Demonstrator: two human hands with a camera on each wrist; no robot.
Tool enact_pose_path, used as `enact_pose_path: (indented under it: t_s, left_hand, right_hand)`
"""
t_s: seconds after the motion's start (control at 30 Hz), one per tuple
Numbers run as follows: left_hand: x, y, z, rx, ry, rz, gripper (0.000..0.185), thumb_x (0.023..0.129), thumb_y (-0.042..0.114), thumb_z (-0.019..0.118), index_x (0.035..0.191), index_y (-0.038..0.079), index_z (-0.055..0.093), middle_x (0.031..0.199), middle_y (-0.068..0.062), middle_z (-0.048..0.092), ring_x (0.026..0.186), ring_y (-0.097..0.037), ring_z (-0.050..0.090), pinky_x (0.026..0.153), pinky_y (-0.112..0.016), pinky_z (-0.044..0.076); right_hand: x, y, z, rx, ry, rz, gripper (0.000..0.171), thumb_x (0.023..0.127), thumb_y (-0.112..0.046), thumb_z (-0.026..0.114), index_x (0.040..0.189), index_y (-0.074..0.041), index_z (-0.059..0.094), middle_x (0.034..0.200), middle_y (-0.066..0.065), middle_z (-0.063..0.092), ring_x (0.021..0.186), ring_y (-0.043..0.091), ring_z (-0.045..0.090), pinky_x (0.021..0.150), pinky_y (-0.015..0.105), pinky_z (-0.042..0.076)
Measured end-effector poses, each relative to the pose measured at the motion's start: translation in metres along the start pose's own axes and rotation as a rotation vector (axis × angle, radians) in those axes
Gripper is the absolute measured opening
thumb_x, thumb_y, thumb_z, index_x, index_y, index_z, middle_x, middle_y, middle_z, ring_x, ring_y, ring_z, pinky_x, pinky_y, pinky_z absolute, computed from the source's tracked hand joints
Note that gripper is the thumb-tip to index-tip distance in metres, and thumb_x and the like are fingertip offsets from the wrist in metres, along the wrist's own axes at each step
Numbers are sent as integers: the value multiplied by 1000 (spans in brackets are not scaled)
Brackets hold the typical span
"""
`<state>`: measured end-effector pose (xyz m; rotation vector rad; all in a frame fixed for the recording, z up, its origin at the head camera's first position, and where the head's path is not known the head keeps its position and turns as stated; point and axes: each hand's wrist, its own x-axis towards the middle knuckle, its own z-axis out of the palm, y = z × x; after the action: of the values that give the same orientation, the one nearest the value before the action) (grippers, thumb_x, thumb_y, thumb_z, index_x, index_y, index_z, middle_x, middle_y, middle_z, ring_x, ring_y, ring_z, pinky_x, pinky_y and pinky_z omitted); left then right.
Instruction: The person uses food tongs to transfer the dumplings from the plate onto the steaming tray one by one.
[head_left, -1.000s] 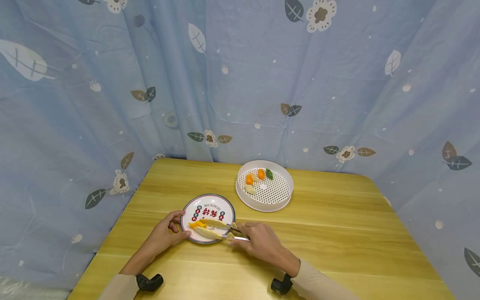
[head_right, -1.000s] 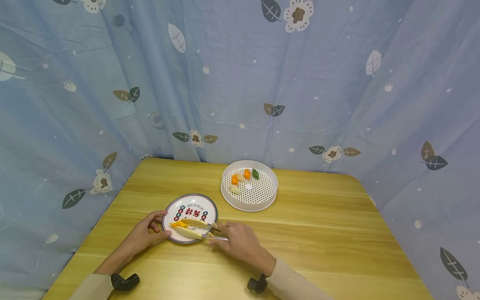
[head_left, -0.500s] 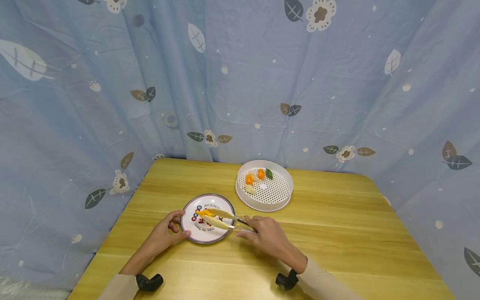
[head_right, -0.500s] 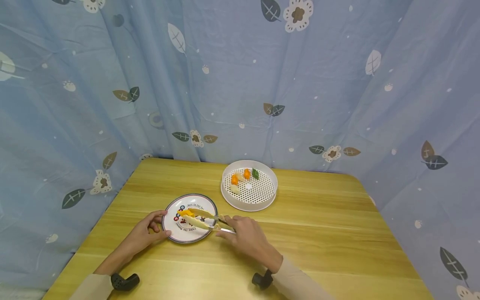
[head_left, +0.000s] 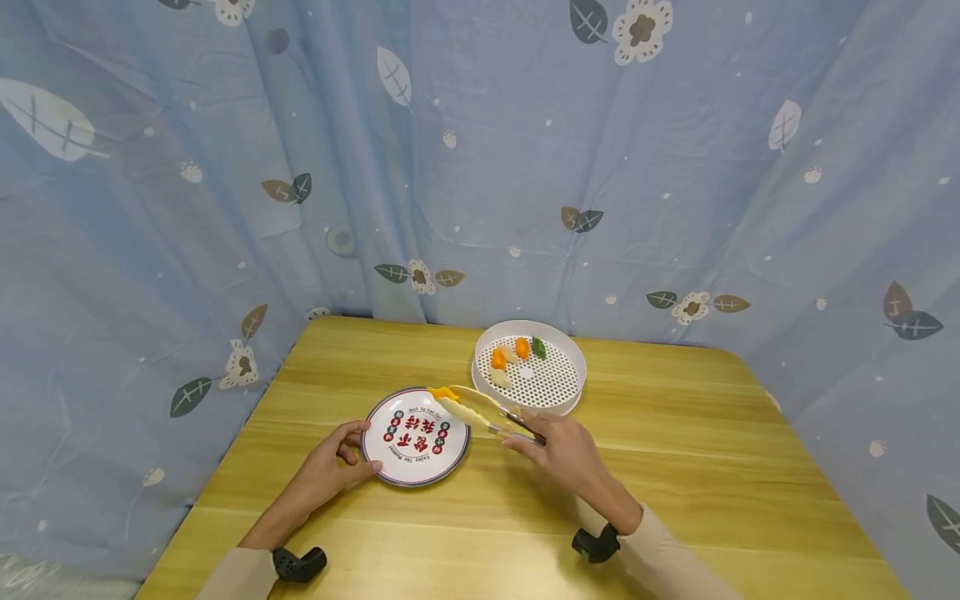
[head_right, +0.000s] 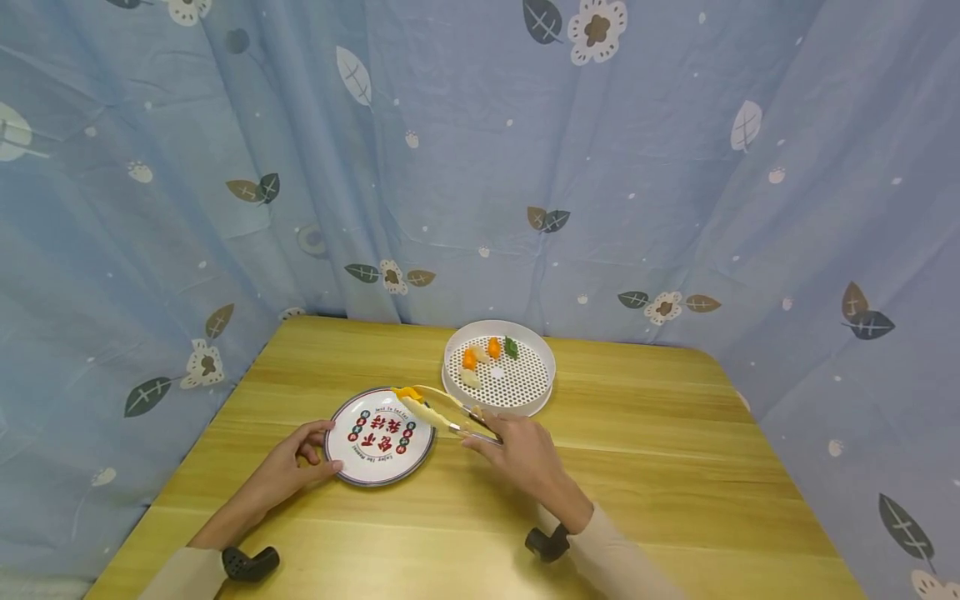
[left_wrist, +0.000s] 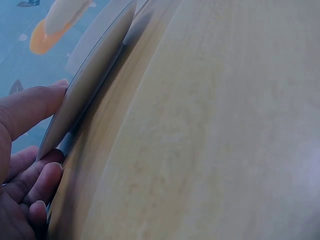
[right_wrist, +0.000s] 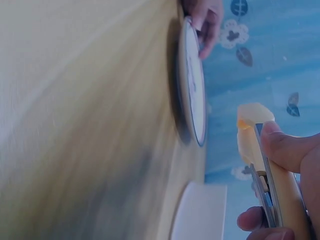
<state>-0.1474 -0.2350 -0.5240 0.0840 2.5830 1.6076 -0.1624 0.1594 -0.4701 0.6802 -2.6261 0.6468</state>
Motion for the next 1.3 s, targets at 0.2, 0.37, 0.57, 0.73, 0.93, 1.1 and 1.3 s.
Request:
enact_pose_path:
  t_s: [0.2,0.37,0.57,0.73,0.93,1.1,1.3]
  left_hand:
    - [0,1,0,0,6,9,73,84,31,88,145,12,52,118,-9,58,93,-22,50,76,-29,42]
    - [-2,0,0,-4,11,-4,74,83,31,89,145,11,52,118,-9,58,93,-22,49,75,-28,41]
    - [-2,0,-1,2,9,7,74,84,32,88,145,11,51,120,-9,58,94,-22,50,76,-28,42]
    - [-2,0,-2,5,6,23,74,84,32,88,145,11,51,120,-9,58,94,-22,50,76,-28,42]
    - [-1,-1,-3,-3,1,36,74,84,31,88,145,11,51,119,-9,59,93,-21,50,76,-28,42]
    - [-2,-1,-2,-5,3,22,74,84,32,88,145,11,51,117,-9,58,93,-22,50,75,-28,42]
    - [-1,-1,-2,-24,-2,22,74,84,31,88,145,11,51,119,-9,58,93,-22,50,76,-28,42]
  right_hand:
    - [-2,17,-12,-12,34,44,55,87,-50,79,125,-10,75,103,3,77,66,8,55,57,28,44]
    - [-4,32,-23,-34,34,82,56,88,-48,79,126,-6,74,71,-3,65,58,8,46,53,27,37]
    - [-4,49,-33,-47,17,183,56,90,-50,77,127,-8,73,71,0,66,56,10,41,51,29,35]
    - [-4,61,-38,-68,-11,236,57,91,-53,74,126,-8,74,59,-5,45,54,12,41,49,30,34]
    - [-3,72,-40,-96,-48,287,56,92,-51,75,127,-8,74,62,-4,44,55,15,42,49,32,34]
    - [2,78,-43,-119,-86,315,55,93,-51,73,126,-7,74,63,-2,48,57,17,45,48,33,34]
    - [7,81,-46,-148,-96,309,52,93,-50,74,119,-6,77,59,-2,42,54,16,41,48,32,31]
